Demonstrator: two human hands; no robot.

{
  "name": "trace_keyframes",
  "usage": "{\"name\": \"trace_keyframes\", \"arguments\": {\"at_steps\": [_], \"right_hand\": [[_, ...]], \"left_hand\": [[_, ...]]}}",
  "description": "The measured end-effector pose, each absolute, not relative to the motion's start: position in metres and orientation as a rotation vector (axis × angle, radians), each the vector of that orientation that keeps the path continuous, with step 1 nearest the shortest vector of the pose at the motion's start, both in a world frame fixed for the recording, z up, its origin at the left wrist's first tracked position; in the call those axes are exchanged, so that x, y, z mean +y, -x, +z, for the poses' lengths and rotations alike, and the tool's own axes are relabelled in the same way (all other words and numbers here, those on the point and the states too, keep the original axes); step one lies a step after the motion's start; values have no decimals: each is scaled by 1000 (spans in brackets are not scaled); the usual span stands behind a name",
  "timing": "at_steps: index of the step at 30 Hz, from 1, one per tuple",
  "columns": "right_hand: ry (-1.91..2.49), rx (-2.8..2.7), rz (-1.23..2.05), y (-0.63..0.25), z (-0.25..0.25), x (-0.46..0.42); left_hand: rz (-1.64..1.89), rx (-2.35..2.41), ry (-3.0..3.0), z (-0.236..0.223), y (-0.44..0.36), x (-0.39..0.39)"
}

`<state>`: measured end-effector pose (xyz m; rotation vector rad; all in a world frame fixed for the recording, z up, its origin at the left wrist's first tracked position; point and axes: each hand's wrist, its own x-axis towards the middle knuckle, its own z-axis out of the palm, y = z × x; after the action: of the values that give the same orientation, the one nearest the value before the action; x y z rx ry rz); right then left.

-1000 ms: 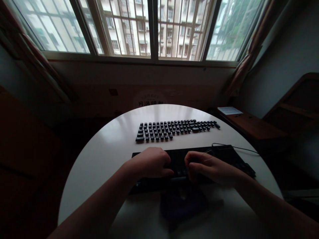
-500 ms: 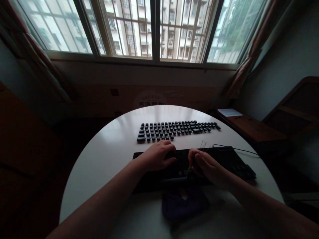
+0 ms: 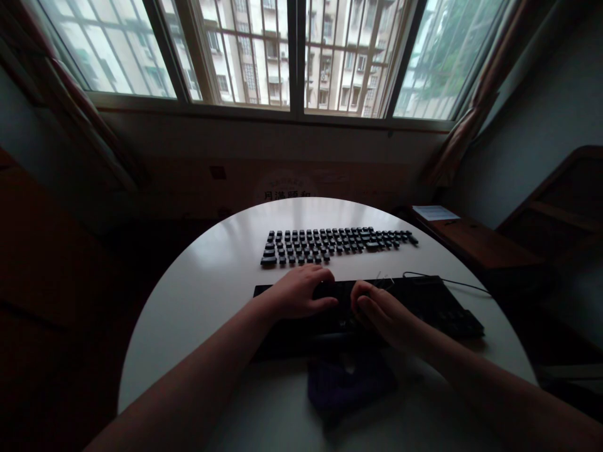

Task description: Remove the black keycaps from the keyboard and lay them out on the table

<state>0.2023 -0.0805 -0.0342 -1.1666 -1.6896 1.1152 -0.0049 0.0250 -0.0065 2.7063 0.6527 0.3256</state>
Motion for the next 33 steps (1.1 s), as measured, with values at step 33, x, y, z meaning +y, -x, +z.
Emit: {"name": "trace_keyframes", "arguments": {"at_steps": [33], "right_hand": [[1004, -1335, 1080, -193, -35, -85]], "left_hand": [[350, 638, -2687, -5, 6, 26]]}}
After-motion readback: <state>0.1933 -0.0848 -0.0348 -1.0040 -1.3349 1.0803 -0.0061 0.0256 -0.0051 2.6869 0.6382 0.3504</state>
